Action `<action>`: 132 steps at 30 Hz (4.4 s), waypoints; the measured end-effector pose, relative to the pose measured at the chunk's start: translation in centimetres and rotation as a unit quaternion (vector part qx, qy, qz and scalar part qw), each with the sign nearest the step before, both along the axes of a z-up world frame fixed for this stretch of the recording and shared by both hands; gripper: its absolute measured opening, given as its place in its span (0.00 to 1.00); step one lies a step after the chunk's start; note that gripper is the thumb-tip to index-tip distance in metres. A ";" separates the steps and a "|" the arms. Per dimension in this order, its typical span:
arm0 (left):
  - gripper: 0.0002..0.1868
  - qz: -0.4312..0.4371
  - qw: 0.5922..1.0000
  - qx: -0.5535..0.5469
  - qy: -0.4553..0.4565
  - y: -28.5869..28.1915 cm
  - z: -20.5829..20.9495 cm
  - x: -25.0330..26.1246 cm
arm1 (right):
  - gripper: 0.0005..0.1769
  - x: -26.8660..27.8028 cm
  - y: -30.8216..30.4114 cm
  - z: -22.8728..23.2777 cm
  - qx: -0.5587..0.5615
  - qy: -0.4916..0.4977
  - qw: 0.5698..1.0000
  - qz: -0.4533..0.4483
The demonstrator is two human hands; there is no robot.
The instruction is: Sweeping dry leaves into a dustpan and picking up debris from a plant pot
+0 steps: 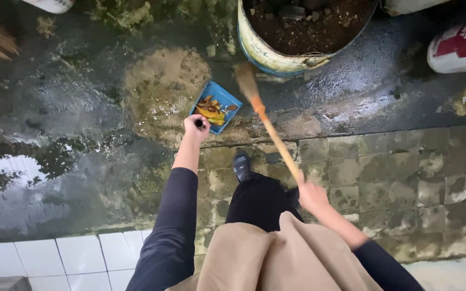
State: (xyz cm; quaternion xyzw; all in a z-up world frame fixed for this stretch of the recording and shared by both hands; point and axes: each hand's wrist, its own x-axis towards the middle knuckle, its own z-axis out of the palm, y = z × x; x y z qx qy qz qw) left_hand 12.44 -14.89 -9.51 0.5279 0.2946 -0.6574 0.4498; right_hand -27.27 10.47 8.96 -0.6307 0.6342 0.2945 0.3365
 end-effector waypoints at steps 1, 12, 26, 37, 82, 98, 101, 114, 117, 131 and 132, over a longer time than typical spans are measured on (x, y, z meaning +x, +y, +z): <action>0.06 0.004 1.000 0.001 0.001 0.2 0.6 -0.1 | 0.44 0.8 -1.0 -0.8 0.001 0.001 1.000 0.004; 0.06 -0.024 0.995 -0.077 0.064 5.7 0.1 1.9 | 0.48 0.2 5.3 2.6 0.049 0.008 0.999 0.006; 0.08 0.247 0.919 -0.179 0.248 25.8 7.8 14.7 | 0.21 -2.5 -6.4 -2.2 0.033 0.052 0.998 -0.022; 0.09 0.516 0.820 -0.210 0.131 31.4 11.4 20.4 | 0.13 8.2 -22.9 0.1 0.029 -0.010 0.991 0.131; 0.13 0.751 0.652 -0.102 -0.025 21.9 11.3 72.9 | 0.21 77.6 -51.1 6.5 0.060 -0.103 0.951 0.284; 0.13 0.807 0.588 -0.045 -0.035 8.0 6.1 101.3 | 0.29 122.9 -69.8 -0.1 -0.030 -0.037 0.773 0.633; 0.12 0.805 0.590 -0.050 -0.016 7.1 3.3 106.2 | 0.32 129.8 -68.0 1.2 -0.025 -0.042 0.757 0.652; 0.09 0.816 0.577 0.039 0.000 3.8 4.6 121.7 | 0.39 147.6 -63.0 -1.5 0.028 -0.058 0.716 0.695; 0.09 0.809 0.586 0.045 0.009 3.8 7.2 124.0 | 0.37 147.4 -63.8 -5.3 0.032 -0.026 0.683 0.730; 0.08 0.795 0.606 0.029 0.002 1.1 0.8 127.3 | 0.42 145.7 -68.2 5.4 -0.034 -0.036 0.597 0.800; 0.08 0.795 0.606 0.023 0.002 1.0 0.6 127.2 | 0.45 146.7 -67.9 3.4 -0.033 -0.051 0.610 0.790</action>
